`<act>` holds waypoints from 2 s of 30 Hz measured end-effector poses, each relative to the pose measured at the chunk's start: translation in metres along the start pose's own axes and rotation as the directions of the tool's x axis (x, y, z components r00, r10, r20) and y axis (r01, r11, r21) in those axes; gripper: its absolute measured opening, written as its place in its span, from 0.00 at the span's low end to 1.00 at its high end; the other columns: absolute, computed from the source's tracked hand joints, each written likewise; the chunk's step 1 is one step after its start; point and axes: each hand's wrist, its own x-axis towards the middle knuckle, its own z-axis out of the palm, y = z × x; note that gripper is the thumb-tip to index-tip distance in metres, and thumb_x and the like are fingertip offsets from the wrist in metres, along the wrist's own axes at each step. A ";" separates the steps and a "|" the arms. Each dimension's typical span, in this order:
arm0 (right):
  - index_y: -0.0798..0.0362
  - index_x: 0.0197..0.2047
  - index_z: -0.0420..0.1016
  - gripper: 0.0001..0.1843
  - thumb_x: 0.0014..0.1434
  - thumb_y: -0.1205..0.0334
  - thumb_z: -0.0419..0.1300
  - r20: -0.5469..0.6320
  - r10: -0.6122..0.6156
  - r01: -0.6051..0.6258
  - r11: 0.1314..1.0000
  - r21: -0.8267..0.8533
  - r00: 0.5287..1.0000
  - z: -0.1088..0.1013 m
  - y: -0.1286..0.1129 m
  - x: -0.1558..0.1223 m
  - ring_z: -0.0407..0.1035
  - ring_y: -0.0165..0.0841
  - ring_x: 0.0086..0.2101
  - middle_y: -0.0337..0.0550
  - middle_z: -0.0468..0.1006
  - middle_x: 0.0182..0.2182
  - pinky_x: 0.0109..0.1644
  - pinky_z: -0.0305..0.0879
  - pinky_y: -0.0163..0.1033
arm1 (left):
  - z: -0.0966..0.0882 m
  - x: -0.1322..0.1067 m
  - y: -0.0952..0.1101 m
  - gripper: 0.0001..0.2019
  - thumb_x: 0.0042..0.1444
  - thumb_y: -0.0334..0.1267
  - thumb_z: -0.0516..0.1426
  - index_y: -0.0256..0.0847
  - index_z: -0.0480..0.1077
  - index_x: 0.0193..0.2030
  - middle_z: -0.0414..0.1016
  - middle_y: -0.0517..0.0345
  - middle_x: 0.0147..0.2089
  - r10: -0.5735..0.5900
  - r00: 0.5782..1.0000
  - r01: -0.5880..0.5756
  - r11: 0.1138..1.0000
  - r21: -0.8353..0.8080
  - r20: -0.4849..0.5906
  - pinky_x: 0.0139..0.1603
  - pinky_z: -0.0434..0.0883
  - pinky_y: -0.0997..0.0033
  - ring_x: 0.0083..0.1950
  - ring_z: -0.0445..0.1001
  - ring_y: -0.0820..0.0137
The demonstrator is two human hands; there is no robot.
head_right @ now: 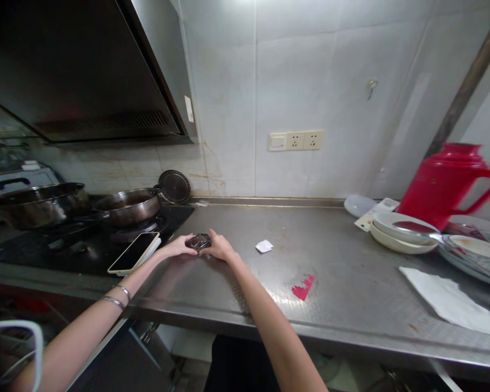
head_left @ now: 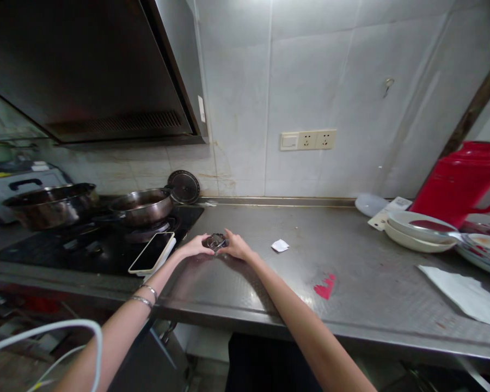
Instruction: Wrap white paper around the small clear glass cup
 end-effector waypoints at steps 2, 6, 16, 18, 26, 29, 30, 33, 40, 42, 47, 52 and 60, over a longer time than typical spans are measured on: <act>0.58 0.65 0.50 0.53 0.43 0.49 0.70 0.002 0.002 -0.002 1.000 -0.002 1.000 0.000 0.001 0.000 0.67 0.45 0.52 0.54 0.74 0.50 0.52 0.63 0.42 | 0.000 0.000 -0.001 0.34 0.35 0.40 0.67 0.38 0.69 0.54 0.67 0.50 0.60 -0.004 1.000 0.004 1.000 -0.009 0.006 0.66 0.53 0.60 0.65 0.60 0.55; 0.58 0.65 0.50 0.53 0.43 0.49 0.70 0.003 0.006 -0.006 1.000 -0.008 1.000 0.001 0.002 0.001 0.67 0.46 0.53 0.54 0.74 0.51 0.52 0.63 0.43 | 0.000 0.001 -0.001 0.35 0.35 0.40 0.67 0.38 0.69 0.54 0.68 0.49 0.60 -0.004 1.000 0.004 1.000 -0.029 0.017 0.66 0.52 0.60 0.65 0.59 0.54; 0.58 0.66 0.49 0.52 0.45 0.50 0.68 0.012 -0.039 0.039 0.999 -0.010 0.999 0.002 0.001 -0.001 0.65 0.46 0.54 0.56 0.72 0.53 0.55 0.61 0.45 | 0.003 -0.002 0.004 0.40 0.34 0.42 0.66 0.35 0.64 0.58 0.70 0.47 0.58 -0.039 0.998 0.045 0.993 -0.111 0.052 0.62 0.60 0.60 0.60 0.67 0.56; 0.58 0.66 0.48 0.52 0.45 0.50 0.68 0.012 -0.051 0.051 0.999 -0.014 0.999 -0.001 0.000 -0.003 0.64 0.45 0.55 0.56 0.71 0.54 0.56 0.60 0.45 | 0.002 -0.003 0.007 0.45 0.33 0.42 0.67 0.35 0.60 0.61 0.62 0.43 0.63 -0.072 0.997 0.074 0.991 -0.108 0.028 0.64 0.57 0.60 0.63 0.61 0.54; 0.58 0.66 0.51 0.34 0.57 0.64 0.56 -0.100 -0.028 0.015 0.991 -0.130 0.995 -0.068 0.030 -0.033 0.62 0.38 0.57 0.54 0.68 0.57 0.60 0.56 0.42 | 0.005 0.007 0.066 0.32 0.51 0.43 0.56 0.34 0.59 0.62 0.58 0.45 0.66 0.130 0.950 -0.107 0.990 0.095 -0.283 0.67 0.52 0.64 0.67 0.56 0.63; 0.61 0.64 0.55 0.30 0.57 0.69 0.52 -0.177 0.055 -0.090 0.976 -0.199 0.983 -0.106 0.063 -0.057 0.61 0.39 0.57 0.58 0.67 0.57 0.61 0.55 0.44 | 0.023 0.023 0.091 0.21 0.55 0.37 0.52 0.34 0.67 0.56 0.63 0.46 0.63 0.220 0.934 -0.178 0.970 0.166 -0.280 0.67 0.53 0.67 0.66 0.57 0.65; 0.62 0.63 0.57 0.29 0.57 0.70 0.51 -0.197 0.080 -0.124 0.967 -0.221 0.977 -0.117 0.074 -0.066 0.61 0.39 0.58 0.58 0.67 0.57 0.61 0.54 0.44 | 0.033 0.030 0.097 0.20 0.55 0.36 0.52 0.34 0.68 0.54 0.64 0.46 0.63 0.226 0.937 -0.185 0.968 0.171 -0.265 0.67 0.53 0.67 0.66 0.58 0.66; 0.65 0.61 0.60 0.27 0.57 0.70 0.50 -0.242 0.140 -0.207 0.937 -0.282 0.960 -0.148 0.107 -0.094 0.60 0.40 0.58 0.61 0.65 0.58 0.62 0.53 0.43 | 0.066 0.051 0.109 0.18 0.55 0.32 0.51 0.32 0.71 0.51 0.65 0.43 0.61 0.218 0.951 -0.180 0.967 0.182 -0.221 0.66 0.54 0.65 0.65 0.60 0.63; 0.65 0.59 0.63 0.24 0.59 0.70 0.47 -0.289 0.233 -0.335 0.863 -0.379 0.928 -0.181 0.160 -0.146 0.61 0.39 0.58 0.61 0.69 0.55 0.62 0.52 0.41 | 0.134 0.085 0.119 0.18 0.56 0.29 0.50 0.32 0.69 0.53 0.66 0.41 0.61 0.171 0.970 -0.124 0.959 0.254 -0.171 0.67 0.52 0.57 0.67 0.56 0.60; 0.63 0.58 0.64 0.23 0.60 0.69 0.48 -0.297 0.248 -0.354 0.849 -0.391 0.922 -0.182 0.169 -0.153 0.60 0.40 0.58 0.61 0.70 0.54 0.62 0.52 0.42 | 0.145 0.090 0.119 0.18 0.57 0.30 0.48 0.31 0.68 0.54 0.64 0.40 0.62 0.163 0.973 -0.113 0.953 0.281 -0.164 0.67 0.51 0.57 0.68 0.54 0.59; 0.62 0.58 0.65 0.22 0.61 0.66 0.49 -0.312 0.257 -0.371 0.841 -0.393 0.915 -0.180 0.182 -0.158 0.63 0.39 0.56 0.60 0.70 0.54 0.60 0.55 0.41 | 0.164 0.095 0.114 0.19 0.61 0.33 0.46 0.31 0.66 0.55 0.59 0.38 0.64 0.156 0.976 -0.096 0.936 0.339 -0.154 0.66 0.51 0.55 0.68 0.52 0.57; 0.60 0.58 0.65 0.23 0.60 0.66 0.49 -0.320 0.256 -0.372 0.844 -0.386 0.912 -0.177 0.186 -0.157 0.63 0.39 0.56 0.58 0.70 0.55 0.59 0.56 0.41 | 0.170 0.096 0.110 0.19 0.61 0.34 0.45 0.35 0.65 0.56 0.60 0.42 0.64 0.168 0.974 -0.100 0.924 0.370 -0.155 0.66 0.52 0.56 0.68 0.53 0.59; 0.62 0.57 0.66 0.22 0.60 0.66 0.48 -0.313 0.249 -0.362 0.849 -0.386 0.917 -0.177 0.187 -0.157 0.63 0.39 0.56 0.59 0.70 0.54 0.60 0.55 0.40 | 0.168 0.096 0.112 0.19 0.60 0.33 0.45 0.31 0.65 0.56 0.60 0.39 0.64 0.172 0.973 -0.104 0.923 0.371 -0.154 0.66 0.52 0.55 0.68 0.54 0.58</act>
